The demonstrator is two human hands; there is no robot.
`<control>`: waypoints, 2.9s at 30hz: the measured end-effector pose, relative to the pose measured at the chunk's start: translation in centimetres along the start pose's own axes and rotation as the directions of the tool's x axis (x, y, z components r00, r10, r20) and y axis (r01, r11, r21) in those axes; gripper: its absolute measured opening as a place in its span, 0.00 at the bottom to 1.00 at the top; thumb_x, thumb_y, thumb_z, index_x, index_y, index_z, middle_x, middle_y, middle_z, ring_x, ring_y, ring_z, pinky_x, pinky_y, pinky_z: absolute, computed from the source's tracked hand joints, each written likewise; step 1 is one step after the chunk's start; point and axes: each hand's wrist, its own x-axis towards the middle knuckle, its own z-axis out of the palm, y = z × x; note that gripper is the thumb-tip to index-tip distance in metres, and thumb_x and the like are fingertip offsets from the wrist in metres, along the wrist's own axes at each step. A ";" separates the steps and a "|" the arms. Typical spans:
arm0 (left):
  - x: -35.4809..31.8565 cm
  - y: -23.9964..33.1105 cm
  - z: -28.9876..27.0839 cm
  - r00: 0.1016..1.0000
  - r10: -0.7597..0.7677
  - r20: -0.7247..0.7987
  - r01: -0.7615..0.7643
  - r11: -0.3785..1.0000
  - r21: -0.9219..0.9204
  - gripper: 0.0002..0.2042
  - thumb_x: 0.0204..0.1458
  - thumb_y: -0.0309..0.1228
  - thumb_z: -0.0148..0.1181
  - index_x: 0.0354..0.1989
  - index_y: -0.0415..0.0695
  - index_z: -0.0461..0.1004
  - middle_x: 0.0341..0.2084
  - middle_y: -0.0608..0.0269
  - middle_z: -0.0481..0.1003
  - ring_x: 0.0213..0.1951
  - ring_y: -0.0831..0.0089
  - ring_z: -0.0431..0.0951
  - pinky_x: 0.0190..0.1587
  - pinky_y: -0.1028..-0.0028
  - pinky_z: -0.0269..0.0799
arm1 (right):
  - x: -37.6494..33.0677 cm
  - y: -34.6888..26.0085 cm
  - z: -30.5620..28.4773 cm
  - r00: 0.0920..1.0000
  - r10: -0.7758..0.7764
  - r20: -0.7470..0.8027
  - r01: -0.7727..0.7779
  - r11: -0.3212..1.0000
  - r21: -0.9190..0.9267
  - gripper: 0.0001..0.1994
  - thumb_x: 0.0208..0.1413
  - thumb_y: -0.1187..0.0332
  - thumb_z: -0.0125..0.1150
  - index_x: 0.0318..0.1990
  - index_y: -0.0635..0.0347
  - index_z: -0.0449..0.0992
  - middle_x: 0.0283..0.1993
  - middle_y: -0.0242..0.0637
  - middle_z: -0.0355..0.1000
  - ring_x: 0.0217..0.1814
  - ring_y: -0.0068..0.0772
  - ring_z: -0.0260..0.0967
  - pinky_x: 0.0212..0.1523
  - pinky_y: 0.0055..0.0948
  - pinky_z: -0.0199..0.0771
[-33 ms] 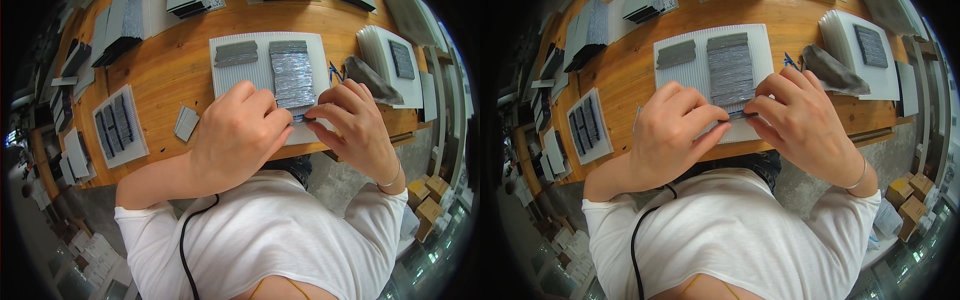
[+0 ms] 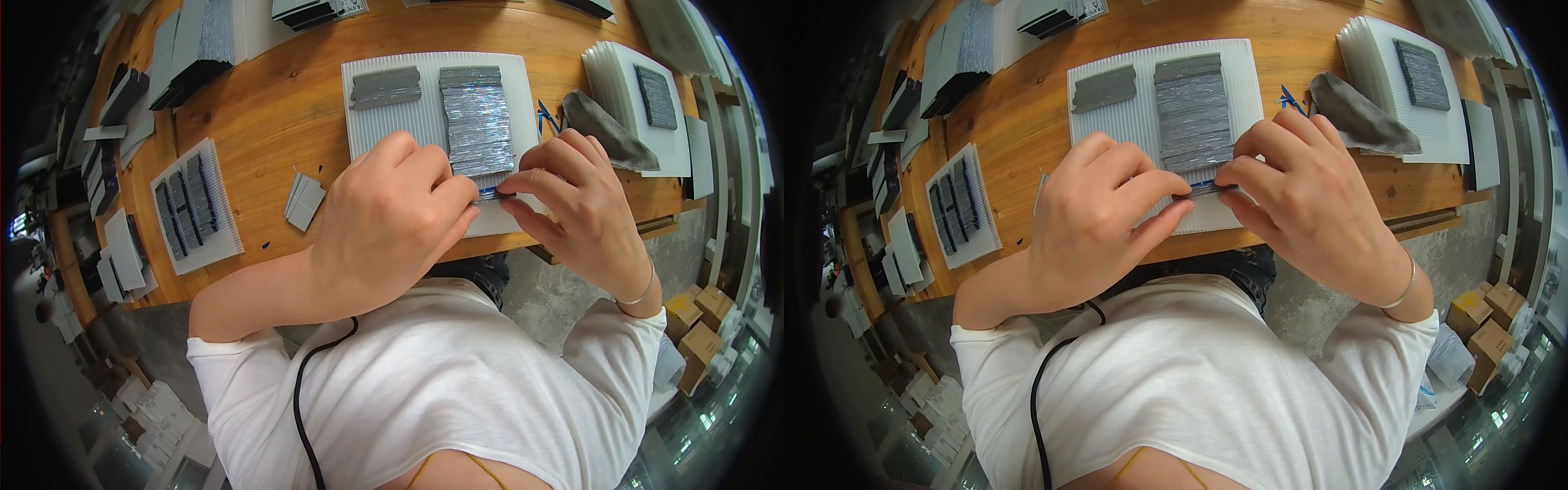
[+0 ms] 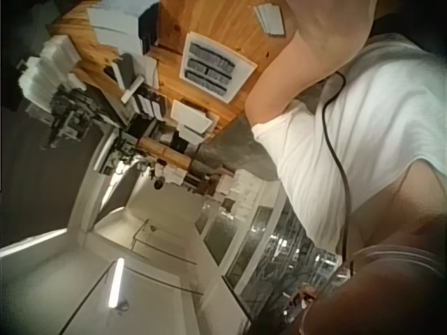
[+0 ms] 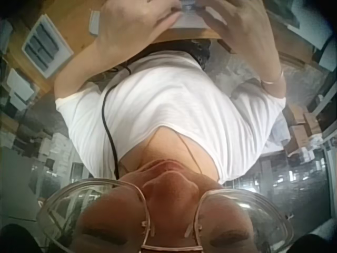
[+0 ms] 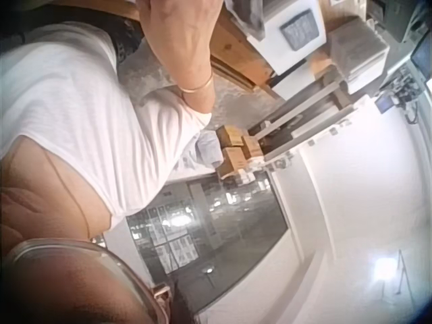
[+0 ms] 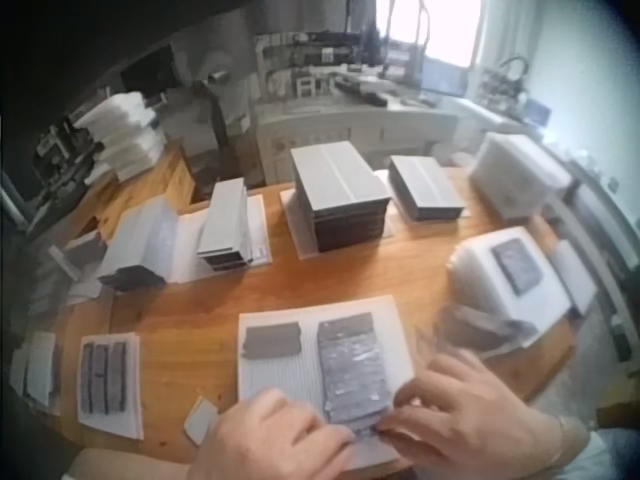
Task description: The person organizes and aligns small rectangular components on a workbench, picking up individual strips from trays and stacking them together with larger plates by hand.
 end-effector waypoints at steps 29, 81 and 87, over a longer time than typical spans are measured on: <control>-1.9 0.5 -1.8 0.971 -0.174 0.167 0.224 0.404 -0.887 0.10 0.44 0.24 0.69 0.37 0.40 0.81 0.37 0.62 0.74 0.39 0.76 0.74 0.42 0.77 0.70 | -0.4 -1.5 1.8 0.947 0.142 0.289 -0.300 0.061 0.952 0.14 0.44 0.69 0.72 0.37 0.62 0.74 0.37 0.27 0.70 0.36 0.15 0.61 0.35 0.17 0.60; -1.8 2.9 -2.9 0.801 -0.304 0.516 0.565 0.099 -0.819 0.10 0.55 0.30 0.61 0.38 0.35 0.80 0.26 0.65 0.78 0.29 0.85 0.72 0.32 0.84 0.69 | -0.8 -1.8 1.7 0.984 0.091 -0.152 0.097 0.440 0.893 0.06 0.42 0.76 0.67 0.31 0.63 0.81 0.43 0.43 0.74 0.46 0.29 0.70 0.49 0.28 0.69; -1.7 2.8 -2.8 0.826 -0.233 0.513 0.535 0.034 -0.844 0.11 0.54 0.25 0.60 0.43 0.31 0.76 0.34 0.53 0.79 0.36 0.73 0.79 0.42 0.75 0.76 | -1.0 -1.7 2.2 0.985 0.170 -0.021 -0.005 0.152 0.988 0.06 0.47 0.76 0.66 0.35 0.66 0.79 0.47 0.44 0.70 0.46 0.27 0.69 0.44 0.24 0.72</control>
